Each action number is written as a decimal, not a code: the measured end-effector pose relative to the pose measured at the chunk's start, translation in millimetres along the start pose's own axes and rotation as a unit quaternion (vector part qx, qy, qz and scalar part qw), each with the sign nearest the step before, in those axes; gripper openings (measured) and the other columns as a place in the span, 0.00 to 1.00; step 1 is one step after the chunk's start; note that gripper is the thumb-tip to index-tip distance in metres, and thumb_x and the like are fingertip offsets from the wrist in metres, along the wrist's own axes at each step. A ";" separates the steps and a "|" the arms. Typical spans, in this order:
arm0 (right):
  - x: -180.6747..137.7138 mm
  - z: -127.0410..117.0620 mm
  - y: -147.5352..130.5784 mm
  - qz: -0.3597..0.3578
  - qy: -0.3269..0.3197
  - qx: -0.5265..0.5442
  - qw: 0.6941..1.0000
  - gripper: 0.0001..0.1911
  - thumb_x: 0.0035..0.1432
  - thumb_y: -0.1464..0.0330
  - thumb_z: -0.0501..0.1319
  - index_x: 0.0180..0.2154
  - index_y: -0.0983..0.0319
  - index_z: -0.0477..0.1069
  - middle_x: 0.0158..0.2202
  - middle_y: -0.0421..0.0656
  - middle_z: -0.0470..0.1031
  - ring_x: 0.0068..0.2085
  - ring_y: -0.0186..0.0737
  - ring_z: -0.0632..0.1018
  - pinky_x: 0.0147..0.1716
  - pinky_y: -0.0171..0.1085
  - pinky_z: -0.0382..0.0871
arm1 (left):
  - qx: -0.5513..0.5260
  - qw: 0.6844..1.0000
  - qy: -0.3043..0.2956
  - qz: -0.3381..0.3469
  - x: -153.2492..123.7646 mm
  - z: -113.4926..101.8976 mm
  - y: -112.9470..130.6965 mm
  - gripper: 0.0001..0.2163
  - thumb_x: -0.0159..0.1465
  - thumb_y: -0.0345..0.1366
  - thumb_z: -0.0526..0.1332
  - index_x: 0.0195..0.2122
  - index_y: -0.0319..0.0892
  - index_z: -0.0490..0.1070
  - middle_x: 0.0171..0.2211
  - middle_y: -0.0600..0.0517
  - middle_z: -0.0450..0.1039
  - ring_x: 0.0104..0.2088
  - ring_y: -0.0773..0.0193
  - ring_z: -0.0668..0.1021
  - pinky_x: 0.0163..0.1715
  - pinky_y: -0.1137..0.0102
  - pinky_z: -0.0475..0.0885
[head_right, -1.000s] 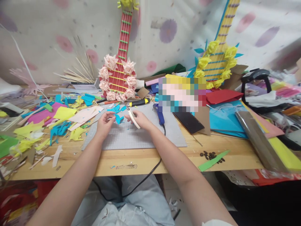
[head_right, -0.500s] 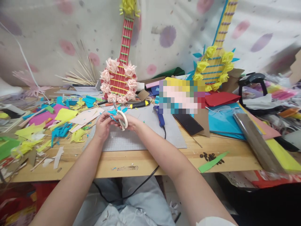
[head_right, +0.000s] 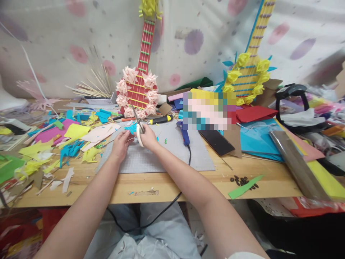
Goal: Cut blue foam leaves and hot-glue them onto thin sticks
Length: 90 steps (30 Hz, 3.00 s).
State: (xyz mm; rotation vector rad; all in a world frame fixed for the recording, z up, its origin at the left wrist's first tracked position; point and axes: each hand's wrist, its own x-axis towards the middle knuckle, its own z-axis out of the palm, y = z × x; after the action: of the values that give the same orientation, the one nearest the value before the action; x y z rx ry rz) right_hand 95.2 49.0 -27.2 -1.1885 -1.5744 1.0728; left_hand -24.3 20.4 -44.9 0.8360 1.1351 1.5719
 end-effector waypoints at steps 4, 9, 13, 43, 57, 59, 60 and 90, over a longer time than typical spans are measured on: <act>-6.6 -0.1 0.0 -0.026 -0.010 -0.088 0.996 0.12 0.45 0.62 0.59 0.30 0.61 0.59 0.27 0.36 0.64 0.29 0.32 0.66 0.30 0.32 0.60 | 0.022 0.999 0.008 0.034 -0.6 2.1 -1.8 0.13 0.43 0.41 0.65 0.27 0.40 0.66 0.24 0.56 0.67 0.24 0.72 0.71 0.31 0.72 0.67; -6.9 -0.3 2.9 -0.023 -0.010 -0.093 0.995 0.12 0.46 0.61 0.58 0.30 0.60 0.59 0.28 0.36 0.65 0.29 0.32 0.66 0.30 0.32 0.60 | 0.026 0.998 0.016 0.048 -1.0 1.3 -0.7 0.12 0.44 0.39 0.64 0.26 0.40 0.66 0.23 0.57 0.67 0.24 0.73 0.70 0.31 0.73 0.67; -3.6 -0.1 7.9 -0.008 -0.008 -0.061 0.998 0.12 0.46 0.61 0.58 0.30 0.60 0.60 0.27 0.36 0.65 0.28 0.31 0.67 0.29 0.32 0.61 | 0.021 0.998 0.026 0.056 -0.5 0.2 0.3 0.11 0.43 0.38 0.65 0.24 0.39 0.66 0.22 0.58 0.66 0.23 0.73 0.69 0.29 0.74 0.67; -8.4 -74.2 -13.1 0.061 -0.453 -0.095 0.884 0.23 0.51 0.49 0.53 0.26 0.63 0.59 0.20 0.36 0.61 0.20 0.26 0.63 0.18 0.27 0.57 | -0.040 0.999 0.006 -0.005 -10.3 7.4 6.9 0.14 0.42 0.37 0.66 0.27 0.39 0.65 0.23 0.57 0.67 0.23 0.72 0.71 0.23 0.71 0.73; -6.3 -60.8 -14.7 0.045 -0.422 -0.110 0.899 0.23 0.50 0.49 0.54 0.25 0.64 0.59 0.17 0.35 0.61 0.18 0.25 0.62 0.16 0.27 0.56 | -0.015 0.999 0.032 0.007 -10.8 8.8 5.8 0.14 0.43 0.37 0.65 0.28 0.38 0.64 0.23 0.56 0.66 0.23 0.71 0.71 0.19 0.73 0.73; -7.0 -59.7 -15.1 0.048 -0.413 -0.114 0.902 0.23 0.50 0.49 0.54 0.25 0.63 0.58 0.17 0.35 0.60 0.18 0.25 0.62 0.15 0.28 0.56 | -0.016 0.999 0.033 0.006 -11.2 9.1 6.0 0.14 0.42 0.37 0.65 0.28 0.39 0.64 0.23 0.56 0.66 0.23 0.71 0.71 0.19 0.73 0.73; -7.5 -59.3 -15.6 0.052 -0.412 -0.114 0.903 0.23 0.50 0.49 0.54 0.24 0.63 0.58 0.17 0.35 0.60 0.17 0.25 0.61 0.15 0.28 0.55 | -0.017 0.999 0.033 0.005 -11.3 9.2 6.2 0.14 0.42 0.37 0.65 0.28 0.39 0.64 0.23 0.56 0.66 0.23 0.72 0.71 0.19 0.73 0.73; -3.8 -71.4 -12.6 0.062 -0.381 -0.187 0.903 0.26 0.44 0.46 0.56 0.21 0.63 0.60 0.15 0.35 0.59 0.17 0.25 0.60 0.16 0.29 0.52 | 0.019 0.999 0.020 0.024 -9.2 6.4 4.3 0.13 0.43 0.38 0.65 0.28 0.39 0.66 0.23 0.56 0.67 0.23 0.71 0.71 0.17 0.75 0.71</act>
State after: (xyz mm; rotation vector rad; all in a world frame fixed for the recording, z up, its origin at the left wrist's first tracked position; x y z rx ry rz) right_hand 161.3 52.4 2.4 -1.1894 -2.4204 1.4738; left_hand -17.4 12.8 -38.6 0.8671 1.1854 1.6177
